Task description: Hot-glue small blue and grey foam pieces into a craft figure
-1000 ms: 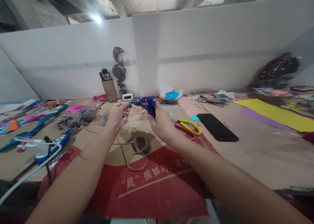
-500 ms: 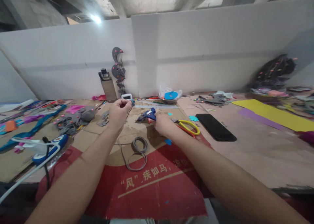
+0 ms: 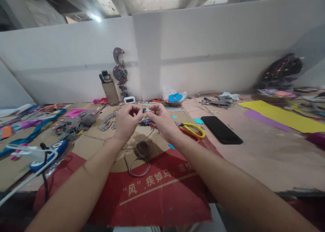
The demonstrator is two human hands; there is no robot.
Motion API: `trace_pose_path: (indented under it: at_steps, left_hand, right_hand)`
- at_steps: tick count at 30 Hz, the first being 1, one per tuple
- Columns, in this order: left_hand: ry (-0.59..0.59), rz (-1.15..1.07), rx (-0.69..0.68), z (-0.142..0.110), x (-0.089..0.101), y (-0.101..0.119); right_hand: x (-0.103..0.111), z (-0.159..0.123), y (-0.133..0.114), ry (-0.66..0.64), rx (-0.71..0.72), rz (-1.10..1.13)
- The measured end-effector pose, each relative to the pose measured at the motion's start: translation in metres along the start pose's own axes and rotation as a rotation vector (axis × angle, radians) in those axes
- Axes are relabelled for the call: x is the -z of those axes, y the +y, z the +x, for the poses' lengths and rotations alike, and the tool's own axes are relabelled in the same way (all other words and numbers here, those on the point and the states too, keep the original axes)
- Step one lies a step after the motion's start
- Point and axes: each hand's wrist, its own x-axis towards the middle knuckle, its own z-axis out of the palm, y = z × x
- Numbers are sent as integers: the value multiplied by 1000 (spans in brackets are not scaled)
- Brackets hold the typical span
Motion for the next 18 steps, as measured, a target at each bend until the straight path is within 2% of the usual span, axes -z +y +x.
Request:
trace_pose_path:
  at_steps: [2,5,11,18]
  left_hand:
    - [-56,-101,147,0,-2,0]
    - [-94,-189,241,-1,-4,-2]
    - [-128,-243,264,-1,-6,-6]
    - [-181,-271,311,-2,-4,0]
  right_hand:
    - [3,2,0,33,80,-172]
    - [7,3,-1,71,193,-347]
    - [7,1,-2,133,245,-465]
    - [10,1,-3,144,253,-512]
